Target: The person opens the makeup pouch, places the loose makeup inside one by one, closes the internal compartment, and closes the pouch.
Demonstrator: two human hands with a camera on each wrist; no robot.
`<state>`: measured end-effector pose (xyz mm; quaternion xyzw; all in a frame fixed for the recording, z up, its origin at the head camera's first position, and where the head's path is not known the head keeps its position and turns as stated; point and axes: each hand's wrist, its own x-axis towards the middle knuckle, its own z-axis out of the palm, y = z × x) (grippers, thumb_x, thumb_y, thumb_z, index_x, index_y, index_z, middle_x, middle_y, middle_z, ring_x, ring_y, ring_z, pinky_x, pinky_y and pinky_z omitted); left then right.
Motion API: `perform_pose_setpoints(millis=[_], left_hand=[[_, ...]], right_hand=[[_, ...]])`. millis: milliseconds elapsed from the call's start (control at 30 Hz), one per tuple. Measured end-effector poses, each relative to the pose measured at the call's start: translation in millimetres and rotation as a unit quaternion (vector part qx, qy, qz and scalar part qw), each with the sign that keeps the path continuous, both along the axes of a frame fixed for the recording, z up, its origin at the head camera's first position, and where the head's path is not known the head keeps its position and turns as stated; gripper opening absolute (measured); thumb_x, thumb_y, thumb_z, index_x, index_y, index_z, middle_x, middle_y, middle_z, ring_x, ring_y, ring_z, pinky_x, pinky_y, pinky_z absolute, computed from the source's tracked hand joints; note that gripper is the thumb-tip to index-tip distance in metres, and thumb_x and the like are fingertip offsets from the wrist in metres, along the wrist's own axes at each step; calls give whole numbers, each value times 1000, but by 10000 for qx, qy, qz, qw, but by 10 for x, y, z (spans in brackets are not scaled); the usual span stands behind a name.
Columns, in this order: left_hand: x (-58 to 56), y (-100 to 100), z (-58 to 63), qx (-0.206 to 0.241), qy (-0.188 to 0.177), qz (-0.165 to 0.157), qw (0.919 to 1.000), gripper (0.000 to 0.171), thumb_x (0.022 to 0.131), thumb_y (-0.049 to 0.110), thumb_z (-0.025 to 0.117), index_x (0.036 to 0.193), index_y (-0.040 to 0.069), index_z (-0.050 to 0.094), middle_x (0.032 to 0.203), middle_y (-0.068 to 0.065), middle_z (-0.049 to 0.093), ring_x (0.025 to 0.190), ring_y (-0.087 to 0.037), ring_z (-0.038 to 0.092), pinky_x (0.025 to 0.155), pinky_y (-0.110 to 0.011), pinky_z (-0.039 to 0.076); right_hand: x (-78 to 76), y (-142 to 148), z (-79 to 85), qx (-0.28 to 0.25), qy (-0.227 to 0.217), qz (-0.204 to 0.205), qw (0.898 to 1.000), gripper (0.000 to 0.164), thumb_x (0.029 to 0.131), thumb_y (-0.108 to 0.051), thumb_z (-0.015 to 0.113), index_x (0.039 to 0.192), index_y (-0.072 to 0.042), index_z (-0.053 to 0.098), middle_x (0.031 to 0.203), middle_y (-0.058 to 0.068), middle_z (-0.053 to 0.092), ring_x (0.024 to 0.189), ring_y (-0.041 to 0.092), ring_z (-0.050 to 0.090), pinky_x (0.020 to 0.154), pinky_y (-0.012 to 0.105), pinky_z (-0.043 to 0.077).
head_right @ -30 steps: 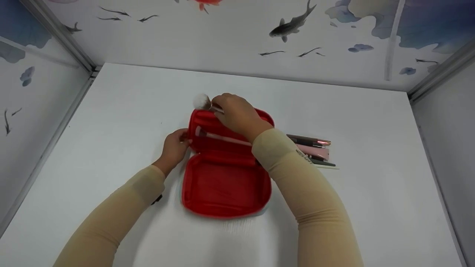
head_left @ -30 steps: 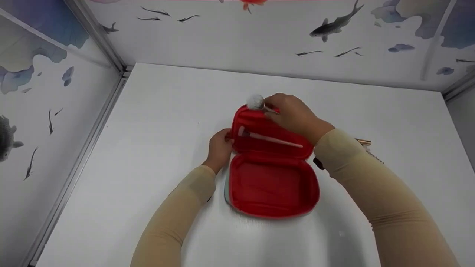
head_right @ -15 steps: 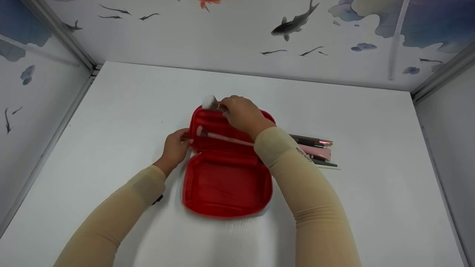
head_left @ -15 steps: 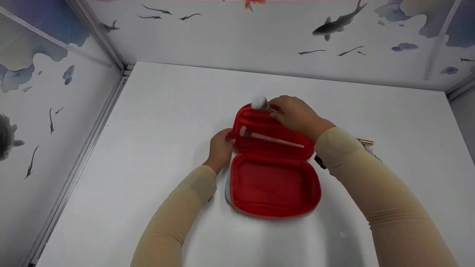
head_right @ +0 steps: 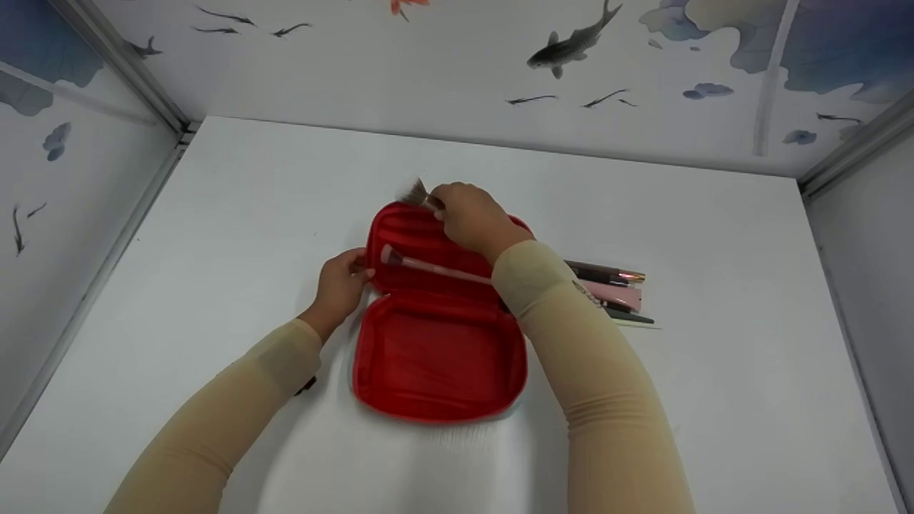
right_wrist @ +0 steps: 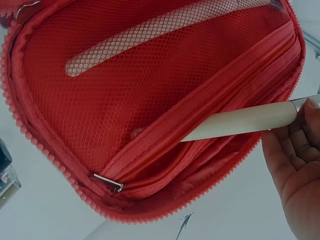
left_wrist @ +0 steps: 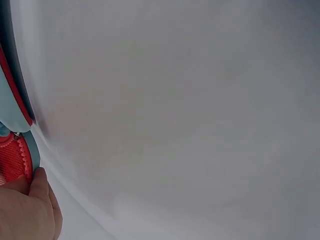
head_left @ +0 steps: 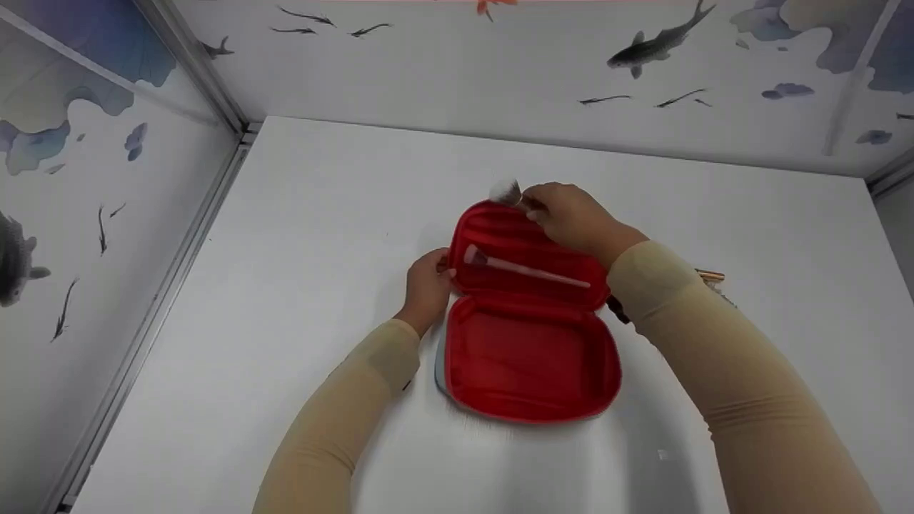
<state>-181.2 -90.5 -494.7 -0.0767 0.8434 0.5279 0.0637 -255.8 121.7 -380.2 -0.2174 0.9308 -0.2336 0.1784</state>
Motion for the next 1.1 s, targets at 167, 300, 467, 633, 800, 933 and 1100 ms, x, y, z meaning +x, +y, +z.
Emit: perform_pose_setpoints(millis=[167,300,467,633,800,933,1100], left_hand=[[1,7,2,2,-40,47,10000,33,94,-3,54,127,-1,57,117,-12,63,111,-22,58,96,-31,47],[6,19,9,52,-55,74,9999,31,94,-3,54,125,0,59,114,-12,64,108,-22,59,93,-30,49],[24,37,11,64,-13,94,9999,29,93,-5,54,120,0,61,109,-11,65,102,-21,60,88,-30,51],[42,43,14,103,5,130,9999,29,93,-6,53,120,0,61,109,-11,65,103,-20,60,89,-30,50],[59,44,34,221,-76,224,9995,30,93,-6,53,121,-1,60,110,-12,64,104,-21,60,91,-30,50],[64,51,50,341,-81,334,9988,29,93,-6,52,120,-2,60,112,-13,64,106,-22,60,92,-31,49],[77,55,60,458,-98,429,9980,29,92,-7,50,120,-2,60,113,-13,64,107,-22,60,92,-31,49]], right_hand=[[-10,4,-4,-62,-70,-102,9999,30,100,-10,50,128,-3,55,118,13,60,108,26,53,98,43,45],[-16,21,-11,29,-270,-29,9996,29,100,-12,50,127,-3,57,114,14,61,102,26,54,93,42,47],[-12,64,-43,317,-415,270,9983,26,98,-10,52,121,-1,61,110,15,63,98,26,54,91,43,47],[11,58,-72,492,-413,349,9973,27,97,-11,57,122,-3,62,114,15,64,101,27,55,94,44,47],[52,12,-97,679,-162,244,9973,27,95,-14,61,121,-5,62,111,12,62,102,26,55,93,44,49],[73,-24,-105,828,68,80,9965,25,94,-18,64,116,-9,60,108,8,60,99,25,55,90,42,50],[93,-60,-102,1071,292,189,9936,27,95,-18,62,121,-11,63,113,8,63,103,26,57,93,44,50]])
